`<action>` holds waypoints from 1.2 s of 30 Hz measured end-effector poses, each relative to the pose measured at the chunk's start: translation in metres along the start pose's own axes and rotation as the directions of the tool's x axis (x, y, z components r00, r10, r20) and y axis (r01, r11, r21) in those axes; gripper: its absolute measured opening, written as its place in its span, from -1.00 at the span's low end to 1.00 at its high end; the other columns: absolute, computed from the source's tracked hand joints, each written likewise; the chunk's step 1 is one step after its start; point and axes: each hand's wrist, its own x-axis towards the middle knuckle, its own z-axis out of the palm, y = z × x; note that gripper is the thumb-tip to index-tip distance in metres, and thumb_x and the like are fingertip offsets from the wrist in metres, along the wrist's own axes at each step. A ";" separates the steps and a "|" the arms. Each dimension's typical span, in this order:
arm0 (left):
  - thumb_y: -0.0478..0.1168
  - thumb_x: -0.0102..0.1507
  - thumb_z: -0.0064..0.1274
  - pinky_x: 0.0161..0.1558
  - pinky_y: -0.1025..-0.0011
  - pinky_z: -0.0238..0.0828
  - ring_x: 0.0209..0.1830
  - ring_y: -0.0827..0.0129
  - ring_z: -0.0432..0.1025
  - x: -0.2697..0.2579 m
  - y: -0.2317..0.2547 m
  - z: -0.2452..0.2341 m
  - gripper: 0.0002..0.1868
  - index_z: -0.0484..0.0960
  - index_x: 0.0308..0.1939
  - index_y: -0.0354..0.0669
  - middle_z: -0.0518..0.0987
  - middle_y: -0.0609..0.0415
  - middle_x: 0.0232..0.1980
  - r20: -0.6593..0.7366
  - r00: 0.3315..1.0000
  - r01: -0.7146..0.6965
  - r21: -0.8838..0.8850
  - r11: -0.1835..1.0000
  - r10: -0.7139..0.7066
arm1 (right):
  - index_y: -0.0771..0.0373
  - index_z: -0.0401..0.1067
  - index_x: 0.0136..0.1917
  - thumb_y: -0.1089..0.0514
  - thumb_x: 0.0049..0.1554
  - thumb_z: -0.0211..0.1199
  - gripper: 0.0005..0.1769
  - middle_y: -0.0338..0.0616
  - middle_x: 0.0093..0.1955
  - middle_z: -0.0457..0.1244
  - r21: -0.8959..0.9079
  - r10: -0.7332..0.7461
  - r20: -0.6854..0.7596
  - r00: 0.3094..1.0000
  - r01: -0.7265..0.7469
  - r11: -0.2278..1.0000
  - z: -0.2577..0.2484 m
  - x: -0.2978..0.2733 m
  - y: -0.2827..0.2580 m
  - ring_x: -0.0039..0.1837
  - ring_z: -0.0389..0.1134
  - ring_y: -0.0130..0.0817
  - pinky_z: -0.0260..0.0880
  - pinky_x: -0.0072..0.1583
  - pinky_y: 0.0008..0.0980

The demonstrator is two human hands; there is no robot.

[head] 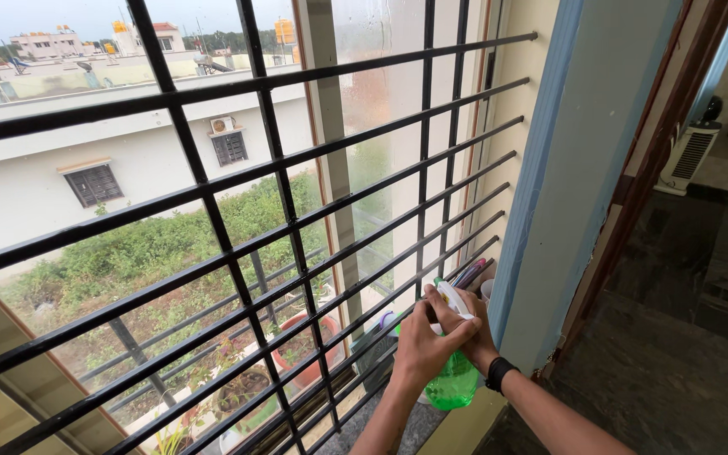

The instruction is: The person wipes the metal window grille with a cloth, then sprays a green cleaning solution onto the glass pane and continues wiping the grille. The task involves cleaning both the grille and the window surface.

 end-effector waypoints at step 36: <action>0.29 -0.02 0.32 0.21 0.11 0.43 0.28 -0.04 0.42 0.193 0.133 0.043 0.12 0.33 0.38 -0.44 0.51 -0.30 0.23 -0.100 0.916 -0.380 0.099 0.920 0.389 | 0.18 0.45 -0.04 -0.28 0.20 0.12 -0.52 -0.35 -0.16 0.30 0.393 -0.146 -0.206 0.968 0.218 0.893 -0.116 0.189 -0.062 -0.10 0.29 -0.51 0.34 -0.08 -0.44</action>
